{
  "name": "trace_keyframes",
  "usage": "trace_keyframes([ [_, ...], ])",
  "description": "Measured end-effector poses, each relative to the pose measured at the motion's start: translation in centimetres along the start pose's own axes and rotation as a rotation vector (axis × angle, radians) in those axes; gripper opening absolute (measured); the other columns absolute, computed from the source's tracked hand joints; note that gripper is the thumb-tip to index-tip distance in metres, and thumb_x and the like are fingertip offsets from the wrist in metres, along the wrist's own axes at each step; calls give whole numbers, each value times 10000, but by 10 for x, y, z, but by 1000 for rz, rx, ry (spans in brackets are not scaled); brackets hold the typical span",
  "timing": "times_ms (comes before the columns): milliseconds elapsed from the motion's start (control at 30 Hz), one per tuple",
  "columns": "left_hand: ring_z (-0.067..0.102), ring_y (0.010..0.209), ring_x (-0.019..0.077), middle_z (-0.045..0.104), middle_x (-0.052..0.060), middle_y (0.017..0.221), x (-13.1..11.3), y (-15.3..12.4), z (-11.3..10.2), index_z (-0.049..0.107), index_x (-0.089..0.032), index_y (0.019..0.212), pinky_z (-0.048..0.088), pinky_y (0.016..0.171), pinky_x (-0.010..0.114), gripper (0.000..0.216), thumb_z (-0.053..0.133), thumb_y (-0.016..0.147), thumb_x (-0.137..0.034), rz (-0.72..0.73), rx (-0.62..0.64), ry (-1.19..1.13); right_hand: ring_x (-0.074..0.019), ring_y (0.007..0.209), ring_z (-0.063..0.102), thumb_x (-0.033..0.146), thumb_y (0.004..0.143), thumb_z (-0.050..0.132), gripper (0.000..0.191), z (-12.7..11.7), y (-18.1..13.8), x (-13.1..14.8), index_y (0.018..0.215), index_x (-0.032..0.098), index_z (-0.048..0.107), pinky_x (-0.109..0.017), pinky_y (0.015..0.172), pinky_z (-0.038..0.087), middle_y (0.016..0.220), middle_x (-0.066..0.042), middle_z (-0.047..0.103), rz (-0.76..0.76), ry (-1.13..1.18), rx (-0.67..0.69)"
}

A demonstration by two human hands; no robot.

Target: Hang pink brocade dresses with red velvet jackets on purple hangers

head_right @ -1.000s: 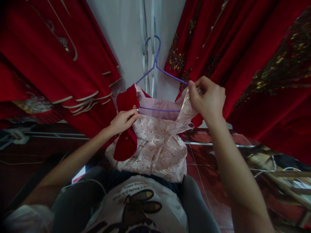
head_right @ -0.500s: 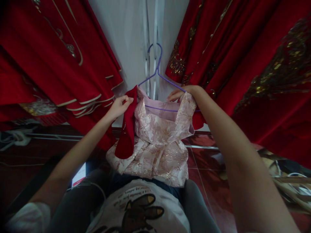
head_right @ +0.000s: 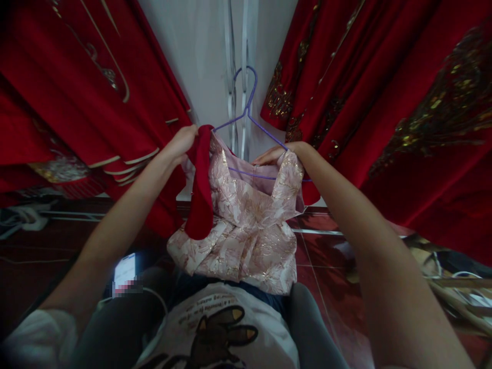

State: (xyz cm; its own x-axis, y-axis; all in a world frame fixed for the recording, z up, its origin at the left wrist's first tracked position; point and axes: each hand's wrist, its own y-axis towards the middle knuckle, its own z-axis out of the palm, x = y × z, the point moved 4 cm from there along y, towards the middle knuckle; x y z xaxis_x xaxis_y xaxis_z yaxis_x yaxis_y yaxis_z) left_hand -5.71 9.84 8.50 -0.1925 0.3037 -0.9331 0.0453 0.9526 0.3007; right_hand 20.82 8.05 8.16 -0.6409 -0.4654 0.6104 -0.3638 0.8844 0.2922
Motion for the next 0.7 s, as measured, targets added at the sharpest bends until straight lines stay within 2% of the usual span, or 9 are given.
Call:
trace_keyframes([
  [100, 634, 715, 163, 573, 26, 724, -17, -6, -2, 570, -152, 836, 527, 673, 294, 248, 468, 932, -358, 145, -67, -79, -133, 691, 663, 408, 765, 732, 173, 10, 3, 1, 733, 240, 706, -295, 654, 580, 708, 16, 686, 14, 57, 152],
  [200, 651, 841, 173, 570, 21, 809, -28, -15, -7, 587, -153, 925, 531, 738, 294, 249, 469, 936, -373, 256, -101, -26, -133, 736, 671, 418, 751, 729, 186, 19, 11, -4, 707, 241, 691, -291, 697, 574, 726, 18, 693, 12, 103, 295],
  [300, 647, 912, 188, 558, 13, 833, -30, -16, -15, 591, -159, 926, 528, 755, 291, 247, 474, 934, -377, 289, -98, 36, -148, 718, 666, 432, 713, 743, 231, 31, 19, -17, 652, 226, 656, -299, 677, 561, 679, 13, 678, 78, 111, 510],
  [367, 639, 921, 191, 553, 14, 823, -28, -14, -19, 587, -157, 886, 523, 755, 289, 244, 485, 934, -374, 292, -95, 50, -153, 644, 641, 452, 701, 740, 280, 36, 22, -28, 619, 213, 619, -305, 616, 540, 630, 10, 656, 136, 102, 560],
  [433, 630, 901, 190, 550, 16, 794, -26, -13, -20, 573, -155, 841, 515, 748, 287, 241, 540, 913, -382, 303, -97, 55, -134, 558, 584, 457, 702, 729, 309, 36, 27, -39, 603, 209, 574, -291, 556, 498, 579, 25, 616, 159, 76, 469],
  [500, 623, 864, 190, 552, 13, 763, -24, -15, -17, 562, -159, 812, 505, 733, 286, 254, 654, 845, -393, 325, -63, 73, -109, 512, 512, 425, 701, 730, 312, 29, 29, -48, 613, 217, 515, -265, 531, 450, 537, 57, 549, 164, 42, 296],
  [567, 617, 836, 193, 562, 12, 753, -23, -17, -12, 562, -166, 807, 495, 721, 286, 302, 759, 751, -388, 356, 11, 121, -96, 531, 471, 347, 680, 753, 292, 14, 27, -52, 672, 229, 486, -244, 555, 422, 552, 78, 514, 155, -21, 66],
  [633, 613, 834, 198, 578, 15, 769, -20, -20, -10, 567, -176, 817, 488, 729, 291, 329, 802, 699, -375, 393, 60, 186, -97, 608, 485, 254, 631, 791, 319, -6, 20, -50, 778, 238, 508, -238, 625, 416, 641, 72, 555, 127, -123, -169],
  [700, 610, 849, 204, 584, 17, 776, -17, -20, -15, 569, -186, 811, 480, 754, 299, 313, 804, 693, -356, 416, 35, 235, -109, 677, 500, 224, 603, 817, 389, -27, 8, -42, 886, 237, 549, -251, 687, 406, 737, 42, 603, 115, -228, -393],
])
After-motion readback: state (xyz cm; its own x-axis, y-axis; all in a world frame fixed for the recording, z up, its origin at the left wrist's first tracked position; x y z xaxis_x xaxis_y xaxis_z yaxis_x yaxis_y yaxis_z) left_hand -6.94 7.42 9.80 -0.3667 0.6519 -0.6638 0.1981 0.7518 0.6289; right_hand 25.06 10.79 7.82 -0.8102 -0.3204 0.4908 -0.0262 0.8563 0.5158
